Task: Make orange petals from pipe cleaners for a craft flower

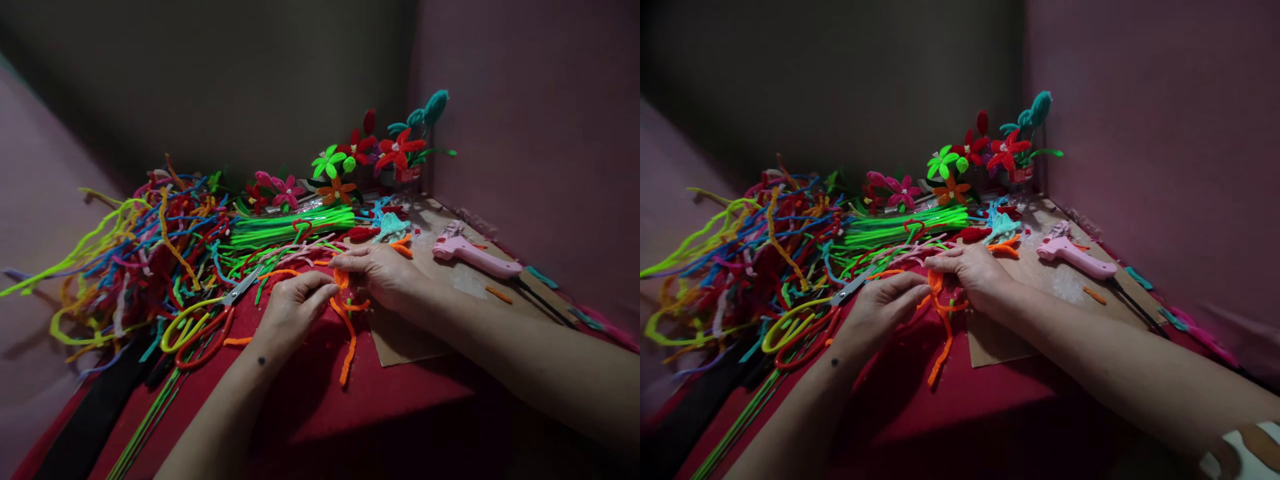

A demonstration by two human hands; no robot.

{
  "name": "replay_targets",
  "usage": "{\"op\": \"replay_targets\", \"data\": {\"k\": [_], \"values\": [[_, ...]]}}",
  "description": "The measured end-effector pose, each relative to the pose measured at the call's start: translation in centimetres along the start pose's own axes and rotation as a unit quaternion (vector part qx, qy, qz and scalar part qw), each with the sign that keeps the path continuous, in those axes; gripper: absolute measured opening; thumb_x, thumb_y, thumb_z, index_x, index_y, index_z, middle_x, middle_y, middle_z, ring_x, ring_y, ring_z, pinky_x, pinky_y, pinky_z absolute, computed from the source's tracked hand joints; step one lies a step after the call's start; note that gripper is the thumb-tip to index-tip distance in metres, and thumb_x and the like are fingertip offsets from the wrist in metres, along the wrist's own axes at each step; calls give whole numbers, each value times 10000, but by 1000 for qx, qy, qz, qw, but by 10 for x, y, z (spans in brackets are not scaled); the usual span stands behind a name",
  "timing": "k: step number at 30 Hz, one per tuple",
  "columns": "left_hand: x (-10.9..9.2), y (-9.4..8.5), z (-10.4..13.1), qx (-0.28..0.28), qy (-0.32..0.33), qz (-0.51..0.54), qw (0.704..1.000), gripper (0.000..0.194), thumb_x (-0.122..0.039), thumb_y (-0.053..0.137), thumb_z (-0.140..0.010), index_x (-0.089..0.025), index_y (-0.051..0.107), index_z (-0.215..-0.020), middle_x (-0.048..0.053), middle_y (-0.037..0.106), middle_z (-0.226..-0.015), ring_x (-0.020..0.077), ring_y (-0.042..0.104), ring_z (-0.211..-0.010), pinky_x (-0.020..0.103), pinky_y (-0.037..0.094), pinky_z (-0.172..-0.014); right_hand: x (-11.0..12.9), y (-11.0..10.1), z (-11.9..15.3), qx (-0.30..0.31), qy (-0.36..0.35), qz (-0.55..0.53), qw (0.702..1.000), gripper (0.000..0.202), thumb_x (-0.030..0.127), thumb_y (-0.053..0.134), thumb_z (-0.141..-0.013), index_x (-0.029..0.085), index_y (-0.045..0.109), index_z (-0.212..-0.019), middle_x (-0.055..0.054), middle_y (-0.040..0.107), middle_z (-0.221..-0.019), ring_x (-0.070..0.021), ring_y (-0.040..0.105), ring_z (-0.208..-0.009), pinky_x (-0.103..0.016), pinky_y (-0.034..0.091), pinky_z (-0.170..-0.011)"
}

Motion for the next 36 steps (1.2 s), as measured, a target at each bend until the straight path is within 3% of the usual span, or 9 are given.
{"op": "replay_targets", "data": {"k": [5, 11, 19, 22, 25, 28, 31, 36], "values": [[0, -1, 0, 2, -10, 4, 1000, 195, -311, 599, -737, -131, 673, -745, -8, 590, -664, 100, 482, -630, 207, 381, -625, 5, 4, 3, -19, 9, 14, 1000, 172, 257, 716, -623, 141, 592, -595, 20, 526, -495, -74, 446, -417, -215, 329, -396], [1, -3, 0, 57, -28, 13, 998, 211, -329, 598, -732, -136, 624, -649, -33, 512, -595, 87, 428, -587, 202, 358, -595, 6, 4, 4, -22, -4, 13, 1000, 197, 252, 709, -620, 139, 559, -564, 31, 503, -481, -61, 419, -404, -206, 326, -397], [-4, -2, 0, 90, -28, 19, 995, 208, -341, 578, -745, -152, 664, -746, -1, 574, -664, 113, 477, -621, 213, 378, -591, 9, 2, 5, -53, -22, 47, 997, 238, 307, 711, -643, 142, 567, -548, 14, 523, -498, -58, 415, -414, -217, 319, -409], [-6, -1, -2, 72, -38, 47, 996, 192, -332, 603, -718, -155, 668, -759, 11, 598, -705, 125, 494, -646, 220, 385, -597, 7, 3, 6, -51, -27, 30, 998, 209, 305, 698, -656, 147, 585, -581, 19, 527, -531, -63, 436, -436, -222, 332, -423], [-3, 2, -3, 59, -71, 92, 991, 222, -332, 595, -712, -139, 588, -600, -29, 490, -559, 83, 398, -527, 204, 322, -515, 7, 4, 6, -32, -27, 50, 998, 232, 344, 688, -665, 144, 594, -596, 23, 512, -520, -70, 441, -442, -222, 333, -423], [1, 2, -2, 56, -85, 124, 987, 240, -343, 594, -710, -135, 549, -600, -42, 445, -548, 67, 352, -504, 197, 285, -489, 10, 3, 6, -19, -35, 56, 998, 329, 437, 636, -702, 142, 562, -577, 23, 492, -505, -70, 431, -442, -221, 326, -426], [0, 0, 0, 59, -83, 128, 987, 238, -348, 577, -732, -136, 536, -632, -39, 459, -570, 62, 344, -502, 195, 278, -482, 12, 4, 7, -12, -34, 45, 998, 272, 365, 670, -677, 146, 537, -585, 30, 491, -515, -67, 435, -455, -219, 329, -448], [-2, 1, 0, 68, -79, 108, 989, 267, -323, 567, -747, -142, 465, -580, -56, 375, -534, 57, 296, -494, 196, 241, -474, 7, 4, 8, -52, -52, 66, 995, 223, 273, 643, -686, 156, 502, -559, 38, 463, -491, -59, 385, -426, -219, 300, -436]]}}
Point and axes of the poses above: each hand's wrist, its own z-axis away from the middle knuckle, its own y-axis out of the palm, x = y × z, the point moved 4 cm from there along -z, towards the middle knuckle
